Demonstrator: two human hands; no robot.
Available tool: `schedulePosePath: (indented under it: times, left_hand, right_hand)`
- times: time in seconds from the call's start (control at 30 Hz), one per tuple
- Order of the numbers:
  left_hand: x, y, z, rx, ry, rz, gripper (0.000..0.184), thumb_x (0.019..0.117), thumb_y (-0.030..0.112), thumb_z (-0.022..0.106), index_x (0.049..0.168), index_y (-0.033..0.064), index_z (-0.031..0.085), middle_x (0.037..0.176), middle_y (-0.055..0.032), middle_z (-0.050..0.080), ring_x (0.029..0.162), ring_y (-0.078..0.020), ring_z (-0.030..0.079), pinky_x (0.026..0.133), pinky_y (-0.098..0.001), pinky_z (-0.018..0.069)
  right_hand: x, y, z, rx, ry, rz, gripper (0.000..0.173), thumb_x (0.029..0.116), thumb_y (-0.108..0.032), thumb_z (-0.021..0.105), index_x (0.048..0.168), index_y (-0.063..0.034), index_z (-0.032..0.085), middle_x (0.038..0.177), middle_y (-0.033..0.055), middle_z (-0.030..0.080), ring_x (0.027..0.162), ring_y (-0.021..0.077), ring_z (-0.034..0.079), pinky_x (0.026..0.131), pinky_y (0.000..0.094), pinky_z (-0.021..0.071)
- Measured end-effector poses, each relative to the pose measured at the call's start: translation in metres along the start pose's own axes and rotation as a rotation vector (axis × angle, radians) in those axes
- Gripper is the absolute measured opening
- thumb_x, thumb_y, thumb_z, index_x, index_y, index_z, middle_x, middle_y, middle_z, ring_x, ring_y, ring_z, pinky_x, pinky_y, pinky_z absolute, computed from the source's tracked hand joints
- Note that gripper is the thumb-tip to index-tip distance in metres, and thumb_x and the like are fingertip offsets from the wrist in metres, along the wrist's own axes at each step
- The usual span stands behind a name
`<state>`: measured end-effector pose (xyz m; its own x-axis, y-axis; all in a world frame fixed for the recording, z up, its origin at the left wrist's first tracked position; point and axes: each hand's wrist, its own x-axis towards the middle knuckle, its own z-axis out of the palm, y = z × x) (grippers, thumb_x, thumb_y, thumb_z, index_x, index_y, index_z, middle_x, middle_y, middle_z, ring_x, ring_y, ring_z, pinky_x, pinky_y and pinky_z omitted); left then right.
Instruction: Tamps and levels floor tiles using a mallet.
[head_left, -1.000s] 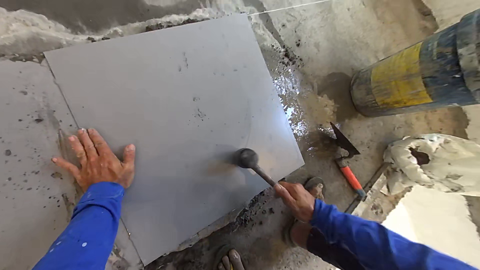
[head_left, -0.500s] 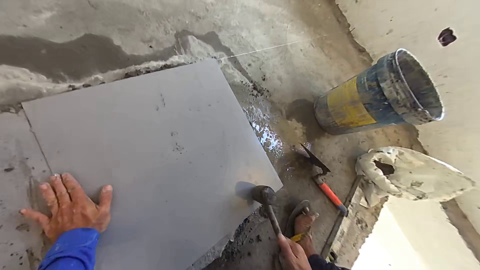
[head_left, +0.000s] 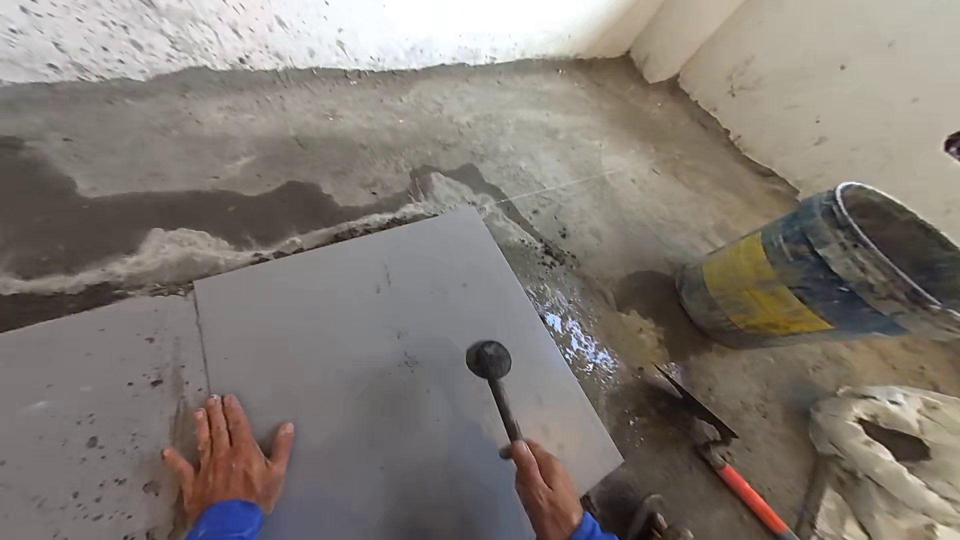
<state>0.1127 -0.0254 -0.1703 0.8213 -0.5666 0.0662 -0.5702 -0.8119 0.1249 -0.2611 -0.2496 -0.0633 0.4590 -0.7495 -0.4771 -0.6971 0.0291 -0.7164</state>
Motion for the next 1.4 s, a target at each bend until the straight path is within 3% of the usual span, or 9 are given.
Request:
schedulePosePath:
  times: [0.13,0.33,0.43,0.8,0.9,1.03,1.13,1.23,1.4]
  left_hand:
    - [0.0,0.008,-0.006,0.014,-0.016,-0.009,0.111,0.086,0.083,0.026,0.162,0.0019,0.028,0.167,-0.0206,0.029,0.157,-0.0386,0.023,0.122,-0.0716,0.0084]
    - [0.0,0.011,-0.009,0.036,-0.018,-0.016,0.108,0.0876,0.082,0.026,0.161,0.0025,0.032,0.166,-0.0193,0.032,0.156,-0.0382,0.026,0.122,-0.0716,0.0101]
    - [0.003,0.011,-0.009,0.029,-0.026,-0.029,0.111,0.086,0.084,0.022,0.161,0.0036,0.032,0.167,-0.0173,0.031,0.157,-0.0364,0.025,0.122,-0.0707,0.0081]
    - [-0.003,0.013,-0.007,0.033,0.028,-0.013,0.11,0.0857,0.083,0.027,0.159,0.0013,0.036,0.164,-0.0201,0.037,0.154,-0.0395,0.03,0.121,-0.0697,0.0127]
    - [0.002,0.012,-0.007,0.035,0.032,-0.013,0.11,0.085,0.083,0.029,0.159,0.0016,0.036,0.164,-0.0196,0.036,0.155,-0.0392,0.029,0.122,-0.0697,0.0119]
    - [-0.001,0.013,-0.006,0.028,0.02,-0.019,0.11,0.0852,0.083,0.029,0.159,0.0015,0.035,0.165,-0.0198,0.035,0.155,-0.0387,0.028,0.121,-0.0705,0.0115]
    - [0.003,0.012,-0.007,0.025,-0.002,-0.034,0.112,0.0843,0.085,0.028,0.16,0.0018,0.033,0.166,-0.0184,0.033,0.156,-0.0373,0.027,0.122,-0.0702,0.0102]
    - [-0.002,0.012,-0.005,0.028,0.006,-0.035,0.113,0.0841,0.086,0.026,0.16,0.0025,0.035,0.165,-0.0188,0.035,0.155,-0.0375,0.028,0.122,-0.07,0.011]
    - [-0.001,0.011,-0.006,0.022,0.012,-0.04,0.112,0.0844,0.085,0.028,0.16,0.0028,0.034,0.165,-0.0184,0.035,0.156,-0.0369,0.027,0.122,-0.0706,0.0104]
  right_hand:
    - [0.093,-0.084,0.023,-0.142,-0.212,-0.001,0.058,0.109,-0.047,0.027,0.115,-0.0055,0.068,0.079,0.0095,0.062,0.07,0.0238,0.062,0.071,0.0475,0.054]
    - [0.167,-0.166,0.077,-0.281,-0.218,-0.106,0.06,0.1121,-0.046,0.025,0.114,-0.0032,0.067,0.088,0.0178,0.067,0.083,0.0337,0.067,0.077,0.0559,0.0547]
    - [0.178,-0.195,0.092,-0.191,-0.167,-0.163,0.063,0.112,-0.049,0.024,0.11,-0.0015,0.065,0.075,0.0173,0.06,0.065,0.0325,0.061,0.061,0.0524,0.051]
    - [0.174,-0.166,0.084,-0.198,-0.23,-0.087,0.058,0.113,-0.042,0.025,0.112,-0.0025,0.067,0.08,0.0131,0.061,0.071,0.0269,0.061,0.072,0.048,0.0528]
    - [0.175,-0.18,0.083,-0.181,-0.196,-0.176,0.054,0.1117,-0.042,0.028,0.107,-0.0045,0.067,0.075,0.0104,0.059,0.068,0.025,0.06,0.068,0.0467,0.0523]
    - [0.179,-0.194,0.103,-0.282,-0.32,-0.128,0.057,0.1126,-0.043,0.027,0.115,-0.0024,0.067,0.095,0.0179,0.068,0.09,0.032,0.067,0.083,0.0534,0.0533]
    - [0.172,-0.213,0.121,-0.24,-0.298,-0.225,0.052,0.112,-0.042,0.029,0.107,-0.0049,0.066,0.082,0.0128,0.063,0.078,0.0278,0.065,0.073,0.0497,0.0537]
    - [0.171,-0.22,0.139,-0.279,-0.399,-0.174,0.057,0.1126,-0.043,0.026,0.114,-0.0034,0.067,0.096,0.0169,0.068,0.092,0.0312,0.068,0.085,0.0528,0.0541]
    - [0.163,-0.215,0.133,-0.228,-0.368,-0.203,0.057,0.1122,-0.043,0.025,0.115,-0.0051,0.068,0.095,0.0141,0.068,0.09,0.0271,0.068,0.084,0.0485,0.0549]
